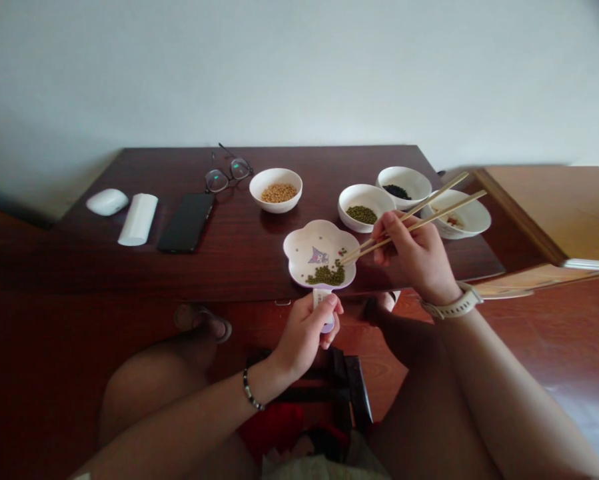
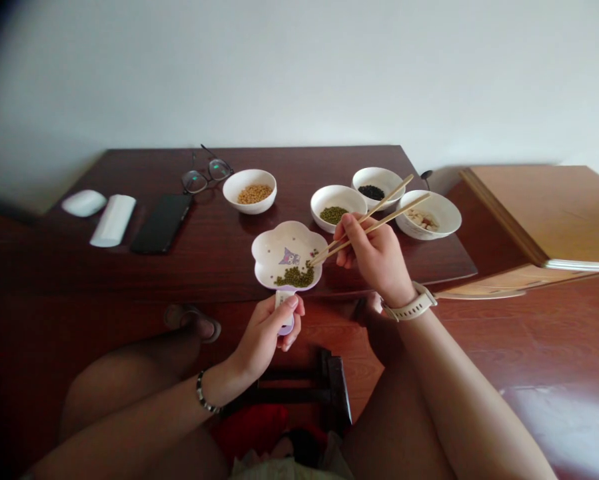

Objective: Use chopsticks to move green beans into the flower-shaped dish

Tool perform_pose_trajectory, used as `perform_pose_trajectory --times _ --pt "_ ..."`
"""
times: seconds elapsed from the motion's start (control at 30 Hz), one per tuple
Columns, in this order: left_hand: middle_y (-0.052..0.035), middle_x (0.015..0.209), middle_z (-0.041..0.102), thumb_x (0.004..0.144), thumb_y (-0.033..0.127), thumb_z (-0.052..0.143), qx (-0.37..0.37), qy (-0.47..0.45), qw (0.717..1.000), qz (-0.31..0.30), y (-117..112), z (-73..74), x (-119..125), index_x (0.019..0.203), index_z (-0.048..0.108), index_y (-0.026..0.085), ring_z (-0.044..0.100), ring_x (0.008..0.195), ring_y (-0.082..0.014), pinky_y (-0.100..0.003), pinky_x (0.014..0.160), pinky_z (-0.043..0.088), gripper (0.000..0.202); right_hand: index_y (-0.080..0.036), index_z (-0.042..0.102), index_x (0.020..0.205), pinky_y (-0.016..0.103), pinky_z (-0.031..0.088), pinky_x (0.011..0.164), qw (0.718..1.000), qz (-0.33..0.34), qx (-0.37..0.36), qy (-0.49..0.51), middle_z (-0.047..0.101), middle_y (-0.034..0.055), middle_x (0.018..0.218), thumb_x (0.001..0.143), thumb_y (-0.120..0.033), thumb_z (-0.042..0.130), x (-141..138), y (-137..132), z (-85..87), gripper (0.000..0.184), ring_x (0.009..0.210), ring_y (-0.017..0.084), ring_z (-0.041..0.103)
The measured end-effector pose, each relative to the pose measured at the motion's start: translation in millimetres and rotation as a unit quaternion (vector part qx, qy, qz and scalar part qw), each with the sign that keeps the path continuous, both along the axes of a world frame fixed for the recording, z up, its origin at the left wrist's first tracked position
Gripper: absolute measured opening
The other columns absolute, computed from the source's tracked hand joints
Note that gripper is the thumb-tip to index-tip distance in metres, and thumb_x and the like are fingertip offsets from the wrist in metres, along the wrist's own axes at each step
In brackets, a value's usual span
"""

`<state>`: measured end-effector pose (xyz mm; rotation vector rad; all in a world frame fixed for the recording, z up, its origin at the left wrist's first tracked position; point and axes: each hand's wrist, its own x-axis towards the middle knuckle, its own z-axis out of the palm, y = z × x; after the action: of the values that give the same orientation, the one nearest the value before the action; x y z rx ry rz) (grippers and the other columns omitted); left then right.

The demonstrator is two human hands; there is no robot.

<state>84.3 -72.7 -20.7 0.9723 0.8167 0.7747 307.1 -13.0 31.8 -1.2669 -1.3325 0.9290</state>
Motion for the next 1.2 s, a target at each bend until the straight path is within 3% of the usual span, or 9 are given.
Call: perform_pose_trajectory --times 0.43,1.2 --pt "0.0065 0.053 0.048 0.104 0.055 0.054 0.023 0.018 1.000 0.004 0 1.4 3 0.090 0.057 0.017 0.039 0.046 -0.0080 -0.021 0.048 0.027 0.040 -0.019 0.069 0.088 0.023 0.047 0.050 0.999 0.028 -0.022 0.034 0.068 0.0020 0.064 0.103 -0.063 0.058 0 6 -10.6 0.047 0.052 0.011 0.061" --pt "0.0067 0.055 0.047 0.103 0.055 0.054 0.008 0.006 1.000 0.001 0 2.7 4 0.090 0.057 0.017 0.039 0.046 -0.0078 -0.021 0.047 0.028 0.041 -0.019 0.071 0.087 0.023 0.048 0.049 0.999 0.019 -0.031 0.038 0.069 0.0018 0.062 0.101 -0.064 0.059 -3 7 -11.8 0.048 0.050 0.011 0.061"
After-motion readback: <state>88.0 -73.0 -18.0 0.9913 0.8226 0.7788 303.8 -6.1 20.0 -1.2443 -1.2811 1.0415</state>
